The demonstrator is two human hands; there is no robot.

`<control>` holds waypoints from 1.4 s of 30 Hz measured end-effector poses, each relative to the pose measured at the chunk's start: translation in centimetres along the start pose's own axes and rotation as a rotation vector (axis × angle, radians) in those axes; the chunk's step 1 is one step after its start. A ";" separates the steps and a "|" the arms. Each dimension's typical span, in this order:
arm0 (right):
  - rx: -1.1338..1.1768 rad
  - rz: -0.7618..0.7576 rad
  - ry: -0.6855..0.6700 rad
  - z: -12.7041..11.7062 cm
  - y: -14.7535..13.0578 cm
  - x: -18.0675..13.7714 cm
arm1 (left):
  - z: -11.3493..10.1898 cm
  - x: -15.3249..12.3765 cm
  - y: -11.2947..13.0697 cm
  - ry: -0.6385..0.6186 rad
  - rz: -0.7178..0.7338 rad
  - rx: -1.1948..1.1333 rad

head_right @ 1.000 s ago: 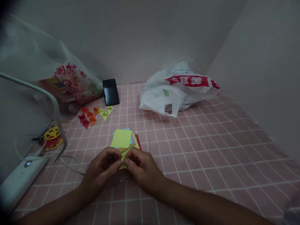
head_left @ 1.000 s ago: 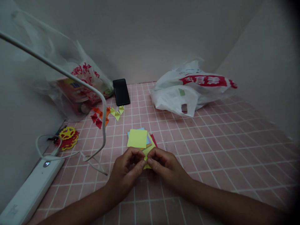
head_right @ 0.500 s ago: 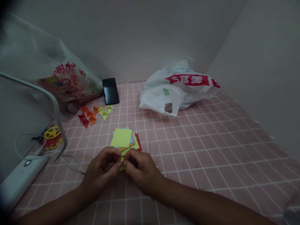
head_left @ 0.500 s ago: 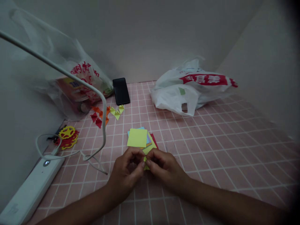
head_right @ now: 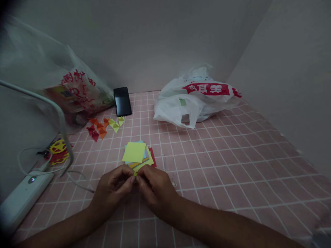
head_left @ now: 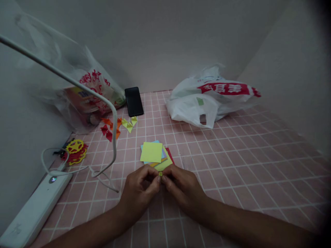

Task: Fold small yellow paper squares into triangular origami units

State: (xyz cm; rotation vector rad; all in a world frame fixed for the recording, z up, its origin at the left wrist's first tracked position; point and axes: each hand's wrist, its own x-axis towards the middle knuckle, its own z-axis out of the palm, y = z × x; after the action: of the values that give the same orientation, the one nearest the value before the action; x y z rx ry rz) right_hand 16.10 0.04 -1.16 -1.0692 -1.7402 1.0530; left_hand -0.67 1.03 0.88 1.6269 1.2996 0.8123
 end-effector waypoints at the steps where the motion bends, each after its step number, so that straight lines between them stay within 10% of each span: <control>1: 0.015 -0.008 -0.005 -0.1 0.0 0.0 | -0.1 0.1 0.0 -0.002 -0.014 -0.017; 13: 0.584 0.316 -0.093 -0.1 0.2 1.2 | -0.6 0.4 -0.5 -0.044 -0.041 -0.185; 42: 0.416 0.287 -0.057 -0.1 0.4 0.8 | -0.7 0.6 -1.0 -0.096 0.063 -0.076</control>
State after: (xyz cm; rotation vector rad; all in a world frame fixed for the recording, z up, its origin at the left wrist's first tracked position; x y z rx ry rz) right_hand 16.03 0.94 -1.33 -1.0425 -1.3481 1.5569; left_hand -1.57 1.83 0.28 1.6328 1.1424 0.8019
